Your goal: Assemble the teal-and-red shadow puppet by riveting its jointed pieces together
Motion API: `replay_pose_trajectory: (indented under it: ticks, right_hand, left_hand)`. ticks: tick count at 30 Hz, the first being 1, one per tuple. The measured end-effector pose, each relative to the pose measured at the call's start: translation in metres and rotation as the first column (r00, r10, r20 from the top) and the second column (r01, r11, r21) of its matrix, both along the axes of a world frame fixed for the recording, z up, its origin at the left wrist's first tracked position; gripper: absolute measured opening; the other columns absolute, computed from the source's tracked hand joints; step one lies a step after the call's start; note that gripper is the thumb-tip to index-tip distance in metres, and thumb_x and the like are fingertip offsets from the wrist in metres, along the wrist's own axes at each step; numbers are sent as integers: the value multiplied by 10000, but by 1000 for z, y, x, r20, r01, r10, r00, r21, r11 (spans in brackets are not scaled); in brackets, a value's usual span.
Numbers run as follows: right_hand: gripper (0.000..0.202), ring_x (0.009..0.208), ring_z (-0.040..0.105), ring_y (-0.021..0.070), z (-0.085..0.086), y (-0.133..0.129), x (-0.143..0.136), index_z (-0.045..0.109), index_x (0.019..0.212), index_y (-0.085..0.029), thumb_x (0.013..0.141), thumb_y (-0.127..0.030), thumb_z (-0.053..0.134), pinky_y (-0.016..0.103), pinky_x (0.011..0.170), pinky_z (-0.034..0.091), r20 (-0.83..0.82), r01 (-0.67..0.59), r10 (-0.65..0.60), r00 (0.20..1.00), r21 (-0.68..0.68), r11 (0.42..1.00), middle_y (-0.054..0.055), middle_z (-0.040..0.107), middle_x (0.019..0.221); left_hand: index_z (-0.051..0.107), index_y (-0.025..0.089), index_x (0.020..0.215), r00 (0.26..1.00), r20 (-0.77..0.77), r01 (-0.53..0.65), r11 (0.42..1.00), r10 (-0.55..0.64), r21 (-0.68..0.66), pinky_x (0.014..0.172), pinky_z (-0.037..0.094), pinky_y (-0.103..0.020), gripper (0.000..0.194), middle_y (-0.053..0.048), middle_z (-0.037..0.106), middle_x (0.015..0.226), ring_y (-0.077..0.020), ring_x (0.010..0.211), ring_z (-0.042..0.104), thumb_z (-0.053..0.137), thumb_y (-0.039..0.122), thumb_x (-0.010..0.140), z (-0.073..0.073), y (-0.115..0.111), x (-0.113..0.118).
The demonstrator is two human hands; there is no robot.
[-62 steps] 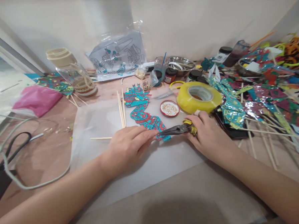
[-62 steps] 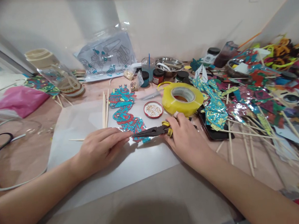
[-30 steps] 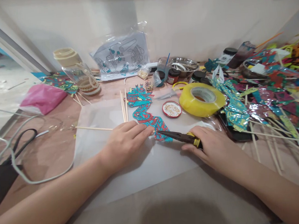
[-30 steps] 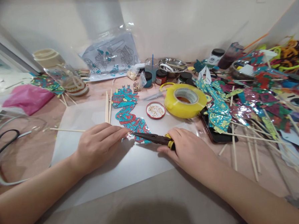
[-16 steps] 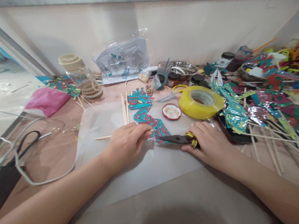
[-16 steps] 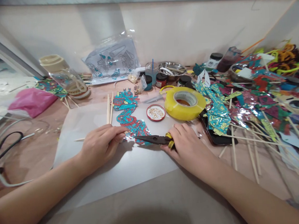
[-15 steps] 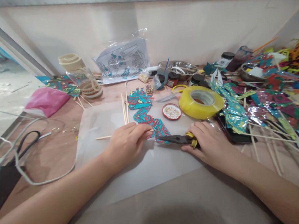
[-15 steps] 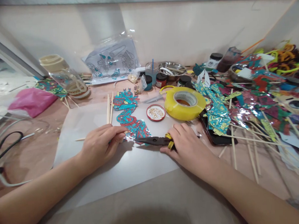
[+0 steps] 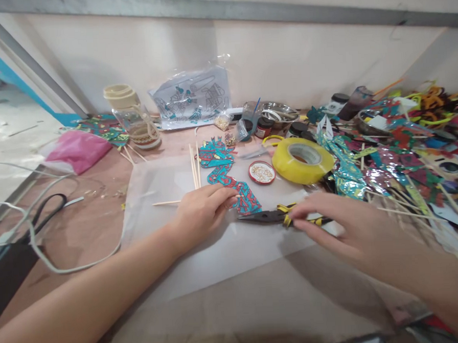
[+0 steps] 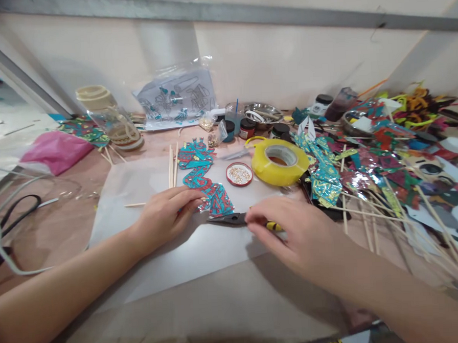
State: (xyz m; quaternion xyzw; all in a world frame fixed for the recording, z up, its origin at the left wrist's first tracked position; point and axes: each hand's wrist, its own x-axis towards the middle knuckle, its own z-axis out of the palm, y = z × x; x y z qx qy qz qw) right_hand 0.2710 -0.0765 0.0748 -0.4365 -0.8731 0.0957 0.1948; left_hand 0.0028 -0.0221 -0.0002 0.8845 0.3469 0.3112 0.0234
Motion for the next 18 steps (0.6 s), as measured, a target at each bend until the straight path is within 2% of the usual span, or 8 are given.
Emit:
replay_pose_trajectory:
  ticks: [2, 4, 7, 12, 18]
  right_hand:
    - [65, 775, 645, 139, -8, 18, -18, 612, 895, -209, 898, -203, 548, 249, 698, 458, -90, 11, -9, 996, 22, 1000, -4, 696, 848]
    - [50, 778, 642, 144, -22, 38, -35, 618, 897, -187, 877, -204, 576, 255, 719, 465, -169, -33, 41, 985, 53, 998, 12, 695, 854]
    - [79, 779, 636, 139, -41, 58, -54, 625, 932, -175, 867, -194, 585, 253, 740, 476, -253, -96, 95, 963, 9, 995, 18, 695, 876]
    - [62, 770, 626, 131, -58, 62, -63, 616, 889, -187, 850, -159, 577, 240, 733, 473, -355, -80, 77, 932, 9, 997, 3, 684, 834]
    - [71, 737, 589, 140, -64, 61, -66, 567, 820, -187, 819, -118, 548, 249, 707, 442, -318, -49, 74, 945, 86, 995, 3, 642, 778]
  left_hand:
    - [619, 162, 994, 1000, 1, -2, 1000, 2, 3, 695, 506, -277, 219, -49, 702, 893, -172, 780, 659, 428, 269, 977, 0, -1, 0]
    - [623, 166, 985, 1000, -3, -13, 1000, 13, -4, 696, 509, -285, 221, -46, 704, 886, -176, 774, 660, 434, 280, 976, 0, -1, 0]
    - [627, 170, 998, 999, 4, -41, 999, 41, -17, 708, 516, -294, 216, -44, 707, 891, -183, 792, 666, 444, 283, 973, 0, 0, -1]
    - [629, 174, 1015, 999, -1, -52, 998, 52, -41, 736, 524, -299, 211, -49, 714, 915, -187, 823, 676, 452, 279, 969, -3, 3, -2]
    - [623, 181, 980, 999, 10, -35, 997, 35, -67, 705, 506, -276, 178, -29, 719, 915, -173, 806, 677, 471, 272, 964, -4, 3, -1]
